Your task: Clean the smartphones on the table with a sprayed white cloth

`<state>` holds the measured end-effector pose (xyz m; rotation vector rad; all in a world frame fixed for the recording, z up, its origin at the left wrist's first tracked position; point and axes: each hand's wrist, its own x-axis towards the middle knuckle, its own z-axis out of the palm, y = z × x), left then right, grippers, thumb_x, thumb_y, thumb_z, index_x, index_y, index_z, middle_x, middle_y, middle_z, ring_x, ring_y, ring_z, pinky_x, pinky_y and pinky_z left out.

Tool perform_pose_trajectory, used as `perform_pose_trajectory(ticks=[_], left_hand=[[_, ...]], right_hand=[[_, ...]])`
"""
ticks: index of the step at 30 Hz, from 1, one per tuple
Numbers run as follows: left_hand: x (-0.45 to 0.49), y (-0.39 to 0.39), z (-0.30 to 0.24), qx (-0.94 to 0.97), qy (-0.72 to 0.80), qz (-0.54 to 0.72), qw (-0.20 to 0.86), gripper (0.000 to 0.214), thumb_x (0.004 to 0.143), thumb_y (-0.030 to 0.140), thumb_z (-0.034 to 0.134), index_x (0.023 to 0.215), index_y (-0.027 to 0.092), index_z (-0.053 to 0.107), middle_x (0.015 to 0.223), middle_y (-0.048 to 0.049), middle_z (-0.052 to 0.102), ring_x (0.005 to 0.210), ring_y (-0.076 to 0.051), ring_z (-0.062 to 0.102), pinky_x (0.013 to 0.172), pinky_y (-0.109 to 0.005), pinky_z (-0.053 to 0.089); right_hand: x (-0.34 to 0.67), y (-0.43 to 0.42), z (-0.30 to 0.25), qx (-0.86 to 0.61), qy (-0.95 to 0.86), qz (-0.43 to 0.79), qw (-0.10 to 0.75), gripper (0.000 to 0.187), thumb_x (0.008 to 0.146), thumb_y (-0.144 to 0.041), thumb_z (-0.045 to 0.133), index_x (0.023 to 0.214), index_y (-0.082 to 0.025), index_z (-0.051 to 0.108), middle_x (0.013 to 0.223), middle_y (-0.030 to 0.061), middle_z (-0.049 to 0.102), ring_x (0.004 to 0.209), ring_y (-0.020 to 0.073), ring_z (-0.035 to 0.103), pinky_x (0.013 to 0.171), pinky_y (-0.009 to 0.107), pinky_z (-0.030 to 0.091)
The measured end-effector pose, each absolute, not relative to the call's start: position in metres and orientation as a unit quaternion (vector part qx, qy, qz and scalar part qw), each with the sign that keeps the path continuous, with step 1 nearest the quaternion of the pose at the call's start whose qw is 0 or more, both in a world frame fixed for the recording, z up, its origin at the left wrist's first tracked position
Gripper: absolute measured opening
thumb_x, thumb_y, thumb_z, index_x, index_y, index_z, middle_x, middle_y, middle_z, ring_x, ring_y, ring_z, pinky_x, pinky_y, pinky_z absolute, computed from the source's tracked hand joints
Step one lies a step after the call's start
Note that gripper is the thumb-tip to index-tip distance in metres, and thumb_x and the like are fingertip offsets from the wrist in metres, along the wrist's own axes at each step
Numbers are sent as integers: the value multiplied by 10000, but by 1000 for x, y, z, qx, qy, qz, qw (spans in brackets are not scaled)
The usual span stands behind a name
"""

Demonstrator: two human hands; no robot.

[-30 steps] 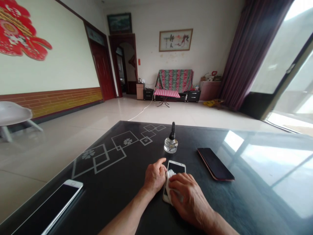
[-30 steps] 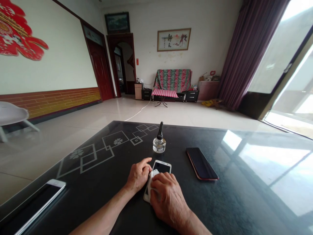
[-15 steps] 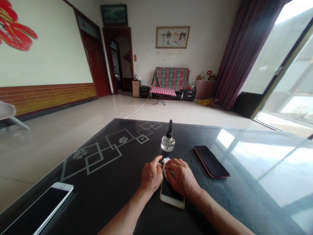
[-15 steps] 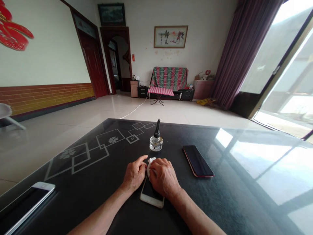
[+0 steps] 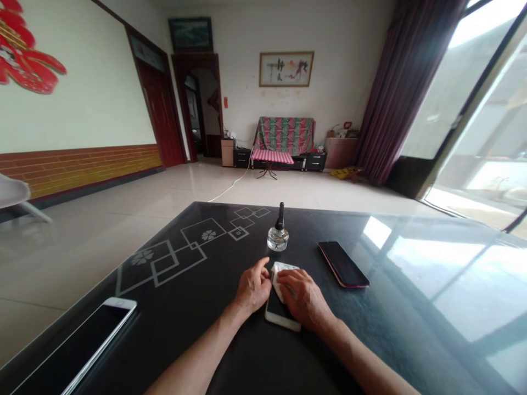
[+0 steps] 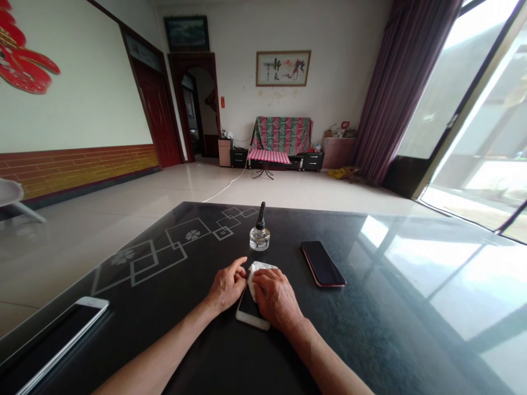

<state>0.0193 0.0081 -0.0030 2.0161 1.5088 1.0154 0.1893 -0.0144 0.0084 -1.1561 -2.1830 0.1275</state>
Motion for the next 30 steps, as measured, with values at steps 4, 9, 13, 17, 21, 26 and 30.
perform_pose_trajectory(ticks=[4,9,13,17,21,26,30], left_hand=[[6,-20,3,788,478,296,253,938,620,229,708,1455,182,285,1153,-75,636,1062,-257,576,958,-388,458],[11,-41,-3,800,471,293,228,1079,560,258,766,1479,171,208,1281,-142,527,1174,-331,476,1044,-502,364],[22,-39,-9,785,482,317,227,1087,568,251,761,1482,167,179,1163,-123,576,1089,-315,522,1008,-501,403],[23,-36,-12,786,476,324,223,1046,584,252,749,1473,163,205,1224,-139,561,1136,-324,507,1039,-514,371],[20,-36,-12,790,472,324,220,1014,602,262,734,1470,180,217,1285,-151,536,1164,-332,494,1038,-525,368],[19,-35,-12,791,471,320,225,1012,594,238,723,1469,149,222,1250,-149,556,1132,-321,513,1004,-487,418],[19,-34,-13,792,469,321,221,998,606,234,712,1465,116,216,1245,-151,564,1122,-313,519,1004,-476,424]], right_hand=[[193,-24,6,-434,-826,59,355,222,865,-157,498,943,-220,696,1055,52,687,994,192,596,897,342,457],[196,-20,6,-445,-821,53,355,203,843,-165,510,903,-212,699,1037,62,693,981,203,606,893,361,466],[201,-11,3,-457,-813,38,358,210,854,-161,495,927,-209,685,1068,59,685,1012,199,595,924,365,456],[203,-3,0,-457,-814,32,357,224,879,-165,472,993,-203,660,1096,60,673,1055,196,581,972,376,431],[202,2,1,-457,-816,30,353,237,888,-169,453,1002,-204,658,1101,63,675,1066,193,592,1013,399,407],[200,-5,3,-471,-808,39,352,203,842,-159,496,903,-210,684,1069,58,686,1030,198,610,961,378,449],[195,-24,8,-469,-815,53,337,203,836,-137,502,903,-213,678,1059,46,682,1016,185,607,943,341,458]])
